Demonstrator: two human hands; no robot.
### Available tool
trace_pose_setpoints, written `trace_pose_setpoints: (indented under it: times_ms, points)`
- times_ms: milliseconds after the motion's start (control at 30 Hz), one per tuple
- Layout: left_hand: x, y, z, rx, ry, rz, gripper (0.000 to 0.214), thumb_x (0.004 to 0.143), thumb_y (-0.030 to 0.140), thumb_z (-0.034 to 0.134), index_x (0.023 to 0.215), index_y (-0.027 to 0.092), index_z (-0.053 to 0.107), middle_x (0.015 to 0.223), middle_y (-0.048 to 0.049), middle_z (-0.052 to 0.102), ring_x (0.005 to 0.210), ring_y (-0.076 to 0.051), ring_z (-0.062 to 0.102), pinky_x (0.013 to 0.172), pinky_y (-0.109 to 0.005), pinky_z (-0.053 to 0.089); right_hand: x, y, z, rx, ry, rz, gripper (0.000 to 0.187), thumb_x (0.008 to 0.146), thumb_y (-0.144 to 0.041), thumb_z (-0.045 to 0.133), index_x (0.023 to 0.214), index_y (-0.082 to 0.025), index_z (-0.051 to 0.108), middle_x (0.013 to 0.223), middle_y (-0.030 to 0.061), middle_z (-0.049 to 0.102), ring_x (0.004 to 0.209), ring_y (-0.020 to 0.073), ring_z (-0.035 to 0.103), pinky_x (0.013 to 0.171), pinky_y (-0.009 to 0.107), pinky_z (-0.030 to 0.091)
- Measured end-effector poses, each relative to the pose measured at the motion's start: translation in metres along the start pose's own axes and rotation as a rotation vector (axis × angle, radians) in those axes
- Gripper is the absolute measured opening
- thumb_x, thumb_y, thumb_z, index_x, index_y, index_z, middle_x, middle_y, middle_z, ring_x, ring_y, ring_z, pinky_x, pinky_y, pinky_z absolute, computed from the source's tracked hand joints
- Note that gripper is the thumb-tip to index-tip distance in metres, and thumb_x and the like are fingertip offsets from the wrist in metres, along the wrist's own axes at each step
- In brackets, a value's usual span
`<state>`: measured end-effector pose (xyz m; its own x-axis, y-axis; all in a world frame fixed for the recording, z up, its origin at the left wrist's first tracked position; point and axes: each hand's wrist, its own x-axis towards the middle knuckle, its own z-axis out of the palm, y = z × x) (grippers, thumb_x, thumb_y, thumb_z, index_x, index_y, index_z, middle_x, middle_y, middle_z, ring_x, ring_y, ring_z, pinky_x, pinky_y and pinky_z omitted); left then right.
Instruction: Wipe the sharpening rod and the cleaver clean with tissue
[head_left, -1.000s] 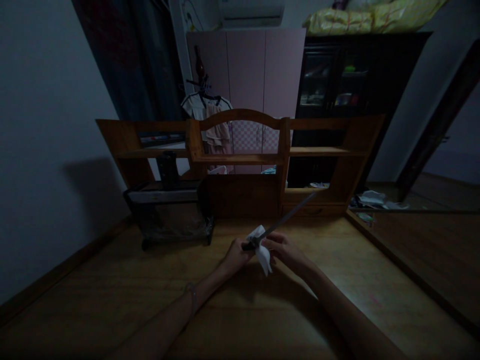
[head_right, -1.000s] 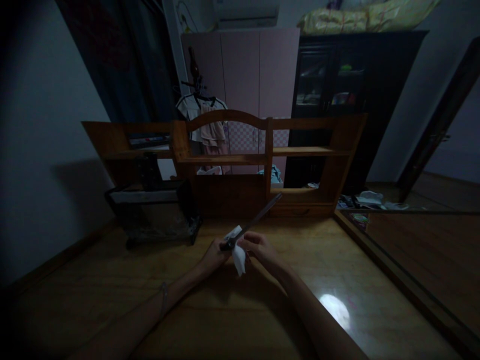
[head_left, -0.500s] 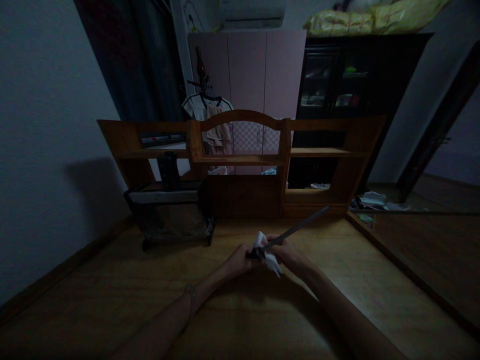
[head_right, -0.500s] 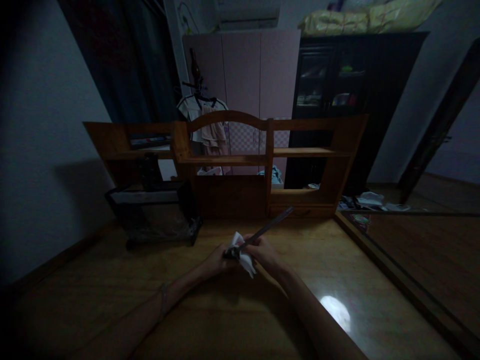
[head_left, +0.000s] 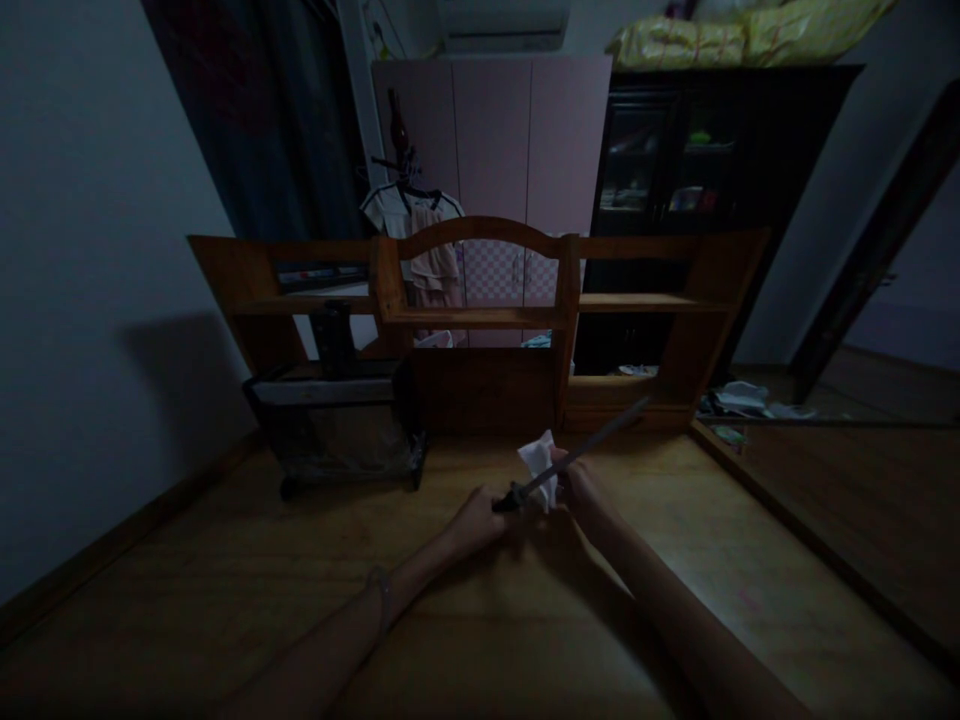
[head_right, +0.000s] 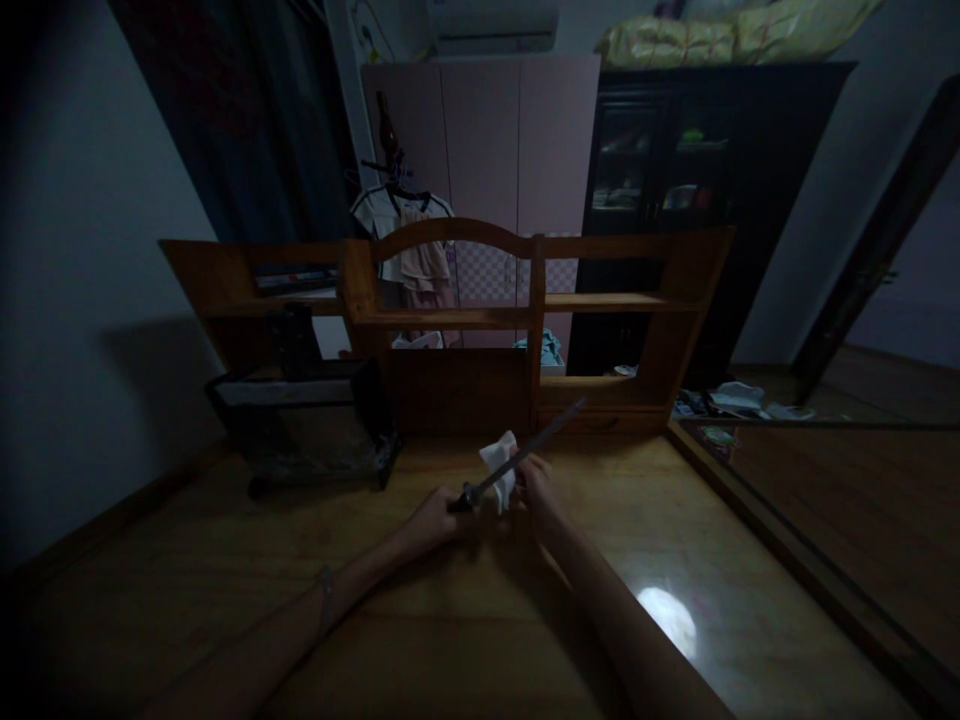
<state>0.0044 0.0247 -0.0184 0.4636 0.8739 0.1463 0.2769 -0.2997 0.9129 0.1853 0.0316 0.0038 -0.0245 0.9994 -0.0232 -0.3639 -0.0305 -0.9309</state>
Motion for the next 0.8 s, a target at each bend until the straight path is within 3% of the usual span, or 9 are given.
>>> trace_pose_setpoints:
  times_ms: [100,200,333,433,600,800]
  points:
    - [0.001,-0.001,-0.001,-0.049,0.132,-0.088,0.043,0.077,0.049,0.055,0.051,0.015,0.047,0.043,0.0045,0.038,0.039,-0.007,0.033,0.041,-0.02,0.023,0.013,-0.001,-0.013,0.158,0.047,0.091,0.029,0.072,-0.047,0.065,0.077,-0.018,0.062,0.066,-0.0004,0.06,0.054,0.0113,0.052,0.048,0.023,0.042]
    - [0.0,-0.002,-0.003,-0.081,0.254,-0.162,0.047,0.079,0.054,0.05,0.05,0.018,0.043,0.037,0.0048,0.036,0.032,-0.008,0.034,0.038,-0.021,0.022,0.018,-0.004,-0.017,0.271,0.012,0.026,0.028,0.071,-0.044,0.068,0.086,-0.021,0.064,0.082,0.0021,0.066,0.073,0.0151,0.06,0.065,0.026,0.049]
    - [0.003,-0.005,-0.008,-0.043,0.417,-0.158,0.049,0.076,0.057,0.052,0.05,0.017,0.041,0.039,0.005,0.035,0.034,-0.006,0.031,0.039,-0.021,0.018,0.014,-0.009,-0.01,0.279,-0.097,-0.155,0.026,0.068,-0.039,0.072,0.088,-0.023,0.064,0.095,0.003,0.067,0.1,0.0211,0.06,0.087,0.034,0.048]
    - [0.005,-0.006,-0.011,0.011,0.478,-0.125,0.051,0.072,0.057,0.057,0.047,0.016,0.042,0.044,0.0047,0.032,0.041,-0.006,0.029,0.042,-0.021,0.015,0.008,-0.011,-0.005,0.273,-0.156,-0.168,0.019,0.072,-0.035,0.069,0.086,-0.022,0.066,0.099,0.0026,0.068,0.106,0.0217,0.058,0.098,0.037,0.042]
    - [0.002,0.002,-0.009,0.163,0.499,-0.086,0.05,0.072,0.055,0.057,0.047,0.012,0.047,0.048,0.0033,0.033,0.047,-0.007,0.03,0.046,-0.022,0.016,-0.001,-0.016,0.002,0.252,-0.275,-0.141,0.023,0.079,-0.03,0.061,0.1,-0.02,0.066,0.111,0.0059,0.066,0.113,0.0238,0.056,0.104,0.041,0.036]
    - [-0.001,0.008,-0.007,0.262,0.429,-0.03,0.051,0.078,0.053,0.051,0.05,0.01,0.055,0.05,0.0013,0.038,0.049,-0.01,0.038,0.047,-0.022,0.02,-0.007,-0.015,0.008,0.116,-0.355,-0.173,0.028,0.075,-0.018,0.058,0.101,-0.018,0.066,0.106,0.008,0.067,0.105,0.0268,0.06,0.098,0.046,0.041]
